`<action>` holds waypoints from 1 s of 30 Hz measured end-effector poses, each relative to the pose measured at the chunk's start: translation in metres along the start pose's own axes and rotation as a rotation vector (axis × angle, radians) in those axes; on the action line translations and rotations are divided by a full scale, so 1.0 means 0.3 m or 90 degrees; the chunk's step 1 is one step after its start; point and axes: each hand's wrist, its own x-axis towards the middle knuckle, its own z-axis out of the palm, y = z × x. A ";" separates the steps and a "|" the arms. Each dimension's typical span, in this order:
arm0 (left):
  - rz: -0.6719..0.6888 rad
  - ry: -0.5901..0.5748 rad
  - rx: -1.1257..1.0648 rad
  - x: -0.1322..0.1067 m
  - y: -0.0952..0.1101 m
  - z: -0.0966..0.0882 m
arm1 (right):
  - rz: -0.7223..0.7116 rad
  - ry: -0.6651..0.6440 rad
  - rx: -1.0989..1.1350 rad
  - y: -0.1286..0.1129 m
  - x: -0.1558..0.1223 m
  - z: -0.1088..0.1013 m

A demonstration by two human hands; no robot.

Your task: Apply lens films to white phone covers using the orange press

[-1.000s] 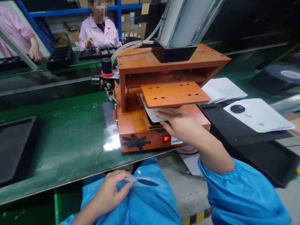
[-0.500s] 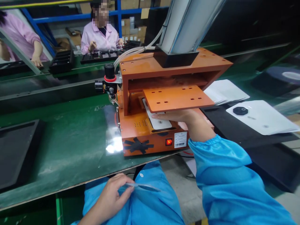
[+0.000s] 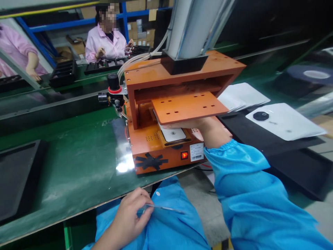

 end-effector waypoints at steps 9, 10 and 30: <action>0.146 0.147 0.274 0.102 -0.009 0.032 | -0.122 0.582 -0.176 -0.018 -0.460 0.145; 0.146 0.146 0.288 0.112 -0.008 0.031 | -0.109 0.612 -0.217 0.006 -0.528 0.175; 0.103 0.100 0.445 0.136 0.018 0.048 | -0.076 0.589 -0.391 0.171 -0.677 0.264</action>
